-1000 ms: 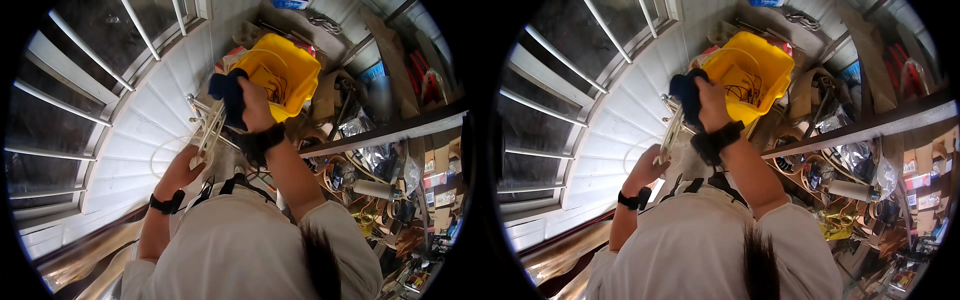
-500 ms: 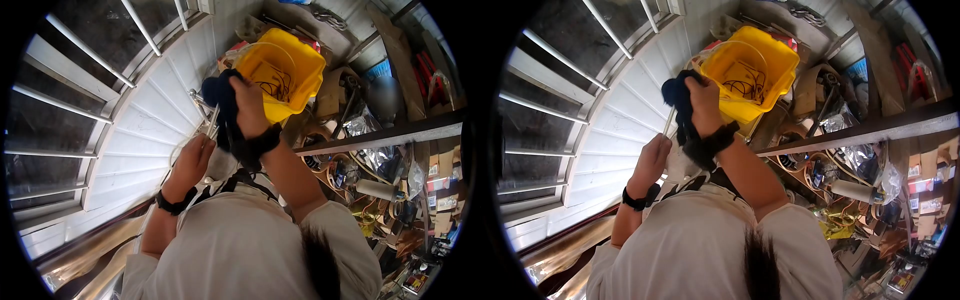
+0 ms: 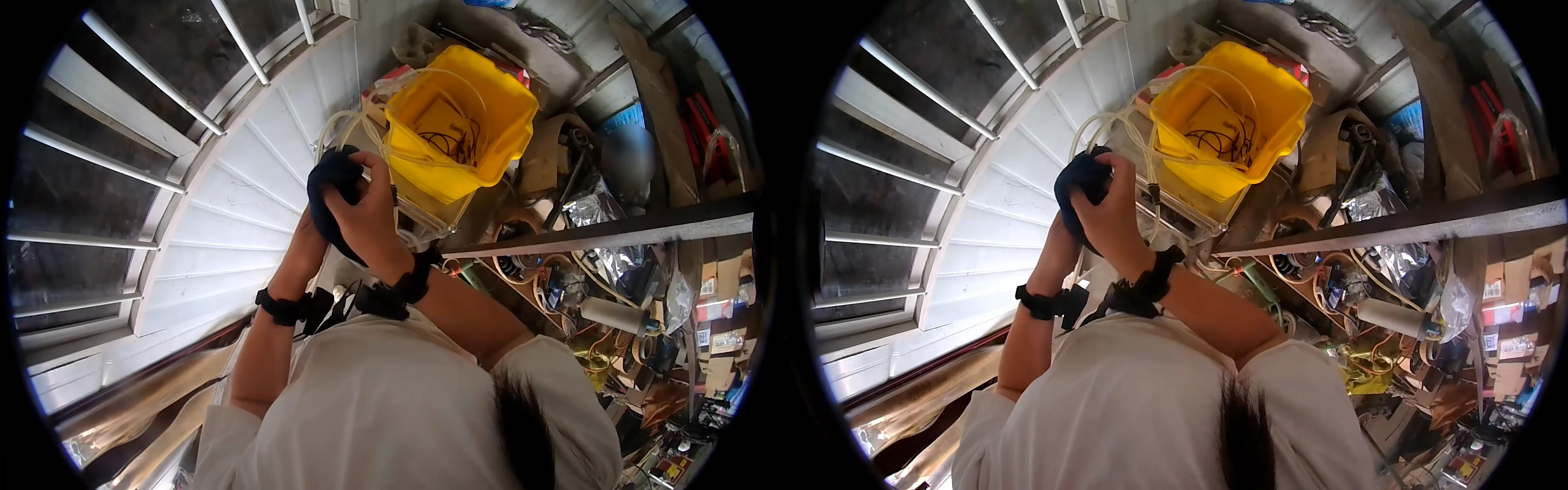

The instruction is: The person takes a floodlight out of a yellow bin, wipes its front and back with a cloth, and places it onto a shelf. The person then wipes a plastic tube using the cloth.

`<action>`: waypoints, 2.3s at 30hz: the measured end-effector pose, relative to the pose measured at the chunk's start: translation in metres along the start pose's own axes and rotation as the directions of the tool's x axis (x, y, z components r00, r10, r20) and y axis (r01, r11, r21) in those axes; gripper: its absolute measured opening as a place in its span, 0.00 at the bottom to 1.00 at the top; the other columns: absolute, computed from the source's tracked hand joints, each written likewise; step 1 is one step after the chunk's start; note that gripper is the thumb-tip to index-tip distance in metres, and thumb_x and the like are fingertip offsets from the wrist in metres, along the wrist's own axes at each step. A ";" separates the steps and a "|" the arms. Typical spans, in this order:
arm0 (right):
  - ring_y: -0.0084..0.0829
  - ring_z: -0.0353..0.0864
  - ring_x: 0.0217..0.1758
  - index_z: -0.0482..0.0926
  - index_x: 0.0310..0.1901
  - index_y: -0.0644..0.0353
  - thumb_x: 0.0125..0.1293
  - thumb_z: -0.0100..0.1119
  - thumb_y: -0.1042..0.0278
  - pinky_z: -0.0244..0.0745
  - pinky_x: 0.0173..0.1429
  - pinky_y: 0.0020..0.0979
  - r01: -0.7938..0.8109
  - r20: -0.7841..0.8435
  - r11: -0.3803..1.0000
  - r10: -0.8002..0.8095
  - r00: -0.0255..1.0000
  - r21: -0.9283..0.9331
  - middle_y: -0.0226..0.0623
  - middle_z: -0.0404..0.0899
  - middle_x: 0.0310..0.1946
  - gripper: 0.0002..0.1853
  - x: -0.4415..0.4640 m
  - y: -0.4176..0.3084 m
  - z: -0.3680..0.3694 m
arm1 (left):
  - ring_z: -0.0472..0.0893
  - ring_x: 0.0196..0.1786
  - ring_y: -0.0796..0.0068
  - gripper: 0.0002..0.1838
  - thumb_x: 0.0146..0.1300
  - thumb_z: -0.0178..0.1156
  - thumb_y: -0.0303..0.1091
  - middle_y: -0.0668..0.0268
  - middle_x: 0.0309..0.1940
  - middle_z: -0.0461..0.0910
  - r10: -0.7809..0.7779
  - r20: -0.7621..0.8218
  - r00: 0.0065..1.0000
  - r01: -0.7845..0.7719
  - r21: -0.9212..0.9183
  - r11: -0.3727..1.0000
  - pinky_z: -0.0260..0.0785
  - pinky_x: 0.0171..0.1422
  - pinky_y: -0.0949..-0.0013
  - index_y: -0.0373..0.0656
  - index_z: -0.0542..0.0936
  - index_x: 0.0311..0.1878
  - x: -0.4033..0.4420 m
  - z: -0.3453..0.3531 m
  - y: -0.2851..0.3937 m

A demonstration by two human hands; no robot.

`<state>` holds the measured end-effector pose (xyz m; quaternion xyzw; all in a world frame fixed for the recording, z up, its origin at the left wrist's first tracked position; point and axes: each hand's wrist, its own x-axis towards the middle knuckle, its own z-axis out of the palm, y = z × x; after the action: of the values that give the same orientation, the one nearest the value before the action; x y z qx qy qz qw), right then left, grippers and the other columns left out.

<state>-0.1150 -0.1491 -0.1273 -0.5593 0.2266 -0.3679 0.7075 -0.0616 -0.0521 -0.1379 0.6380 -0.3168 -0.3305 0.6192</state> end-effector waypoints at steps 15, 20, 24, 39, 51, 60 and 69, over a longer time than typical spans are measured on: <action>0.36 0.80 0.46 0.71 0.57 0.66 0.64 0.59 0.63 0.75 0.52 0.29 -0.051 -0.285 0.929 -0.061 0.957 -0.367 0.42 0.79 0.45 0.23 0.119 0.048 -0.072 | 0.78 0.41 0.78 0.12 0.76 0.46 0.33 0.63 0.40 0.79 -0.165 0.143 0.976 0.151 0.098 0.984 0.69 0.51 0.74 0.34 0.73 0.48 -0.018 -0.002 0.016; 0.34 0.81 0.51 0.73 0.57 0.63 0.70 0.52 0.61 0.74 0.56 0.30 0.134 -0.251 0.966 -0.076 0.965 0.223 0.38 0.80 0.47 0.18 0.125 0.008 -0.140 | 0.76 0.33 0.81 0.13 0.76 0.47 0.37 0.70 0.26 0.74 -0.100 -0.051 0.994 0.100 0.001 0.995 0.67 0.42 0.76 0.37 0.74 0.44 -0.027 -0.023 -0.003; 0.32 0.81 0.47 0.73 0.51 0.58 0.61 0.61 0.76 0.75 0.51 0.29 0.145 -0.129 0.856 -0.092 0.987 0.497 0.36 0.79 0.46 0.16 0.117 -0.033 -0.171 | 0.71 0.28 0.84 0.16 0.76 0.46 0.42 0.72 0.23 0.71 -0.159 -0.162 0.974 0.160 -0.008 0.987 0.62 0.37 0.77 0.40 0.74 0.42 -0.024 -0.024 -0.004; 0.46 0.81 0.32 0.73 0.39 0.59 0.61 0.62 0.58 0.76 0.35 0.40 0.413 0.366 0.501 -0.195 0.910 -0.761 0.42 0.77 0.33 0.14 0.040 0.038 -0.069 | 0.73 0.28 0.81 0.14 0.76 0.46 0.40 0.67 0.32 0.75 -0.254 -0.137 0.957 0.247 -0.070 0.967 0.65 0.33 0.76 0.37 0.73 0.42 0.002 -0.017 -0.028; 0.47 0.78 0.35 0.69 0.44 0.62 0.53 0.65 0.70 0.75 0.38 0.40 0.615 0.540 0.511 -0.308 0.783 -0.601 0.45 0.73 0.43 0.18 -0.036 -0.009 -0.067 | 0.70 0.29 0.87 0.11 0.73 0.53 0.41 0.74 0.28 0.72 -0.299 -0.069 0.952 0.251 -0.385 0.888 0.62 0.32 0.80 0.44 0.70 0.45 0.035 0.002 0.022; 0.45 0.77 0.33 0.73 0.45 0.61 0.44 0.64 0.69 0.73 0.38 0.40 0.776 0.734 0.189 -0.251 0.631 -0.602 0.44 0.76 0.35 0.23 0.006 -0.006 -0.175 | 0.77 0.38 0.81 0.10 0.73 0.52 0.36 0.67 0.36 0.79 -0.214 -0.121 0.969 0.172 -0.288 0.942 0.73 0.48 0.73 0.40 0.69 0.48 0.024 0.032 0.019; 0.34 0.75 0.24 0.74 0.41 0.62 0.54 0.66 0.67 0.69 0.28 0.33 0.787 0.694 0.224 -0.375 0.614 -0.575 0.35 0.73 0.23 0.15 -0.020 0.007 -0.103 | 0.78 0.38 0.78 0.23 0.61 0.59 0.22 0.58 0.43 0.75 -0.060 -0.175 0.983 0.087 0.151 0.985 0.70 0.40 0.76 0.40 0.60 0.56 0.040 0.017 -0.001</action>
<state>-0.2011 -0.1975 -0.1639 -0.9323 -0.0135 -0.3215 0.1653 -0.0517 -0.0945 -0.1406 0.7221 -0.2640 -0.2715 0.5789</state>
